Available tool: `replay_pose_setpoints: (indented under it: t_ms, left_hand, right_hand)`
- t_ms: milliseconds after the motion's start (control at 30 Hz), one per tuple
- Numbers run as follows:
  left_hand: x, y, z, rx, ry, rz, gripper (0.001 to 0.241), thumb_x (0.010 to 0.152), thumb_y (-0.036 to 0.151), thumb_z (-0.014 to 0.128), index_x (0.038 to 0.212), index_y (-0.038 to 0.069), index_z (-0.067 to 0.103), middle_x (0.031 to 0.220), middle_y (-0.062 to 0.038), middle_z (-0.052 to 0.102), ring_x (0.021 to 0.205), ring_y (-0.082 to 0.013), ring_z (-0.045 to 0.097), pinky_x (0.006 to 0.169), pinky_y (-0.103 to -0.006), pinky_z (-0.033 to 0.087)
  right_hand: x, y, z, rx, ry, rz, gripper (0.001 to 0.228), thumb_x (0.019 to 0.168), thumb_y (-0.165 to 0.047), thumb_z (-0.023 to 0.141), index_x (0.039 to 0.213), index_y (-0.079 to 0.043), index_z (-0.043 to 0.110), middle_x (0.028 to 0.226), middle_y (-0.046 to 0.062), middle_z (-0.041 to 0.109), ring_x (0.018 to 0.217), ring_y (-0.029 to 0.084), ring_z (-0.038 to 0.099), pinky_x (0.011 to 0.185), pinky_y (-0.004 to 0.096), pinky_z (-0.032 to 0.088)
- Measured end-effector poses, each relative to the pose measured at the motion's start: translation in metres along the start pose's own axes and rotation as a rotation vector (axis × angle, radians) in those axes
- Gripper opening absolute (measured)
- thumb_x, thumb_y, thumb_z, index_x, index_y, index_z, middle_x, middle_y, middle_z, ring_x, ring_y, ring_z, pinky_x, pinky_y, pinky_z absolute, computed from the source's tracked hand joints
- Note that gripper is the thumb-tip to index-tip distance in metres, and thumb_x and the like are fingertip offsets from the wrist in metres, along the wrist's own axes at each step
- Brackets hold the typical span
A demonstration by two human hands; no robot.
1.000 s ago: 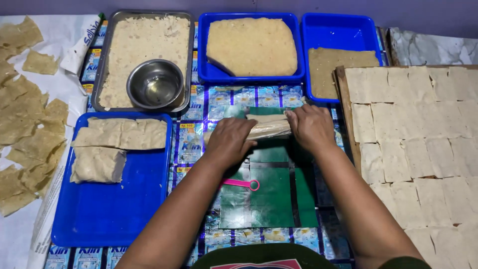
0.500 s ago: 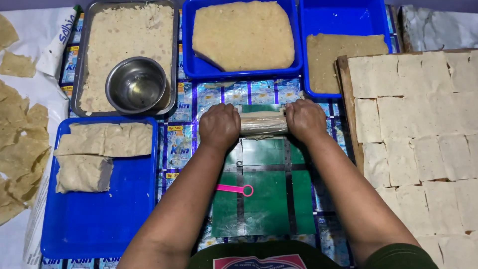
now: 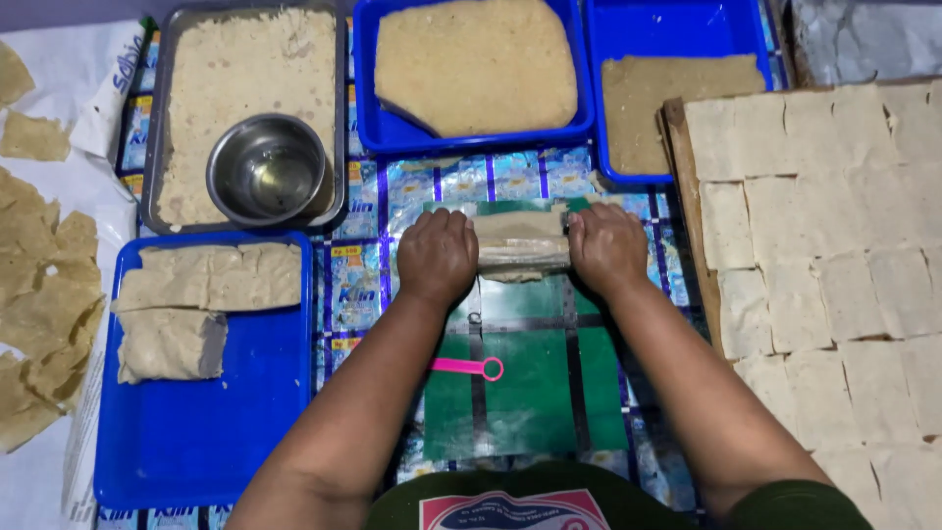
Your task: Prepare, portion, and roll food items on a workspace spread on the floor.
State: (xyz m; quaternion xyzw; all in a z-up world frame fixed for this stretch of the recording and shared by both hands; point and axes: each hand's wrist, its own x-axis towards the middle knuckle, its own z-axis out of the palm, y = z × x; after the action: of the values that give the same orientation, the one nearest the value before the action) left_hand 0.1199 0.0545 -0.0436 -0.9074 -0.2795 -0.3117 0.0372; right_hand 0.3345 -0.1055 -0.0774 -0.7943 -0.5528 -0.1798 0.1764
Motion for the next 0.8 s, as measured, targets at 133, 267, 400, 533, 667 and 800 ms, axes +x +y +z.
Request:
replay_pose_setpoints:
  t_ms: [133,267,400,533,667,800]
  left_hand:
    - [-0.005,-0.012,0.010,-0.124,-0.328,-0.093,0.033,0.101,0.038,0.042,0.089,0.015,0.061,0.081,-0.004,0.060,0.085,-0.0299,0.065,0.070,-0.0430,0.053]
    - [0.019,-0.009,-0.006,-0.157,-0.290,-0.171,0.032,0.094,0.034,0.057,0.115,0.012,0.054,0.119,-0.015,0.055,0.120,-0.0374,0.053,0.102,-0.0503,0.038]
    - [0.027,0.006,-0.029,-0.212,-0.557,-0.296,0.049,0.101,0.029,0.042,0.145,0.009,0.042,0.163,-0.024,0.033,0.155,-0.0406,0.024,0.126,-0.0570,0.008]
    - [0.025,0.000,-0.018,-0.160,-0.666,-0.306,0.059,0.096,0.030,0.036,0.153,0.013,0.036,0.170,-0.020,0.021,0.159,-0.0364,0.013,0.127,-0.0583,0.002]
    - [0.012,0.002,-0.018,-0.133,-0.691,-0.280,0.062,0.094,0.027,0.033,0.154,0.012,0.039,0.169,-0.018,0.025,0.158,-0.0349,0.016,0.126,-0.0586,0.003]
    - [-0.005,0.006,-0.020,-0.129,-0.618,-0.252,0.059,0.098,0.031,0.032,0.152,0.009,0.045,0.166,-0.019,0.034,0.156,-0.0366,0.025,0.125,-0.0590,0.008]
  right_hand:
    - [0.006,-0.002,-0.005,0.001,-0.347,0.121,0.043,0.104,-0.045,0.037,0.085,-0.017,0.064,0.086,0.005,0.065,0.094,0.031,0.067,0.081,0.047,0.047]
    - [0.028,-0.016,-0.020,0.130,-0.262,0.109,0.036,0.106,-0.043,0.047,0.110,-0.010,0.060,0.114,0.015,0.057,0.113,0.039,0.059,0.095,0.053,0.046]
    - [0.037,-0.035,-0.049,0.213,-0.429,0.134,0.049,0.109,-0.037,0.039,0.147,-0.009,0.053,0.148,0.021,0.048,0.141,0.042,0.043,0.117,0.052,0.034]
    - [0.033,-0.032,-0.038,0.151,-0.559,0.165,0.060,0.108,-0.043,0.030,0.161,-0.015,0.037,0.165,0.020,0.032,0.155,0.035,0.025,0.122,0.055,0.021]
    - [0.018,-0.035,-0.037,0.132,-0.583,0.165,0.063,0.107,-0.043,0.029,0.162,-0.012,0.035,0.168,0.022,0.026,0.157,0.035,0.020,0.122,0.058,0.018]
    - [0.000,-0.041,-0.038,0.124,-0.480,0.145,0.060,0.110,-0.040,0.029,0.159,-0.008,0.042,0.167,0.024,0.030,0.156,0.035,0.025,0.122,0.057,0.020]
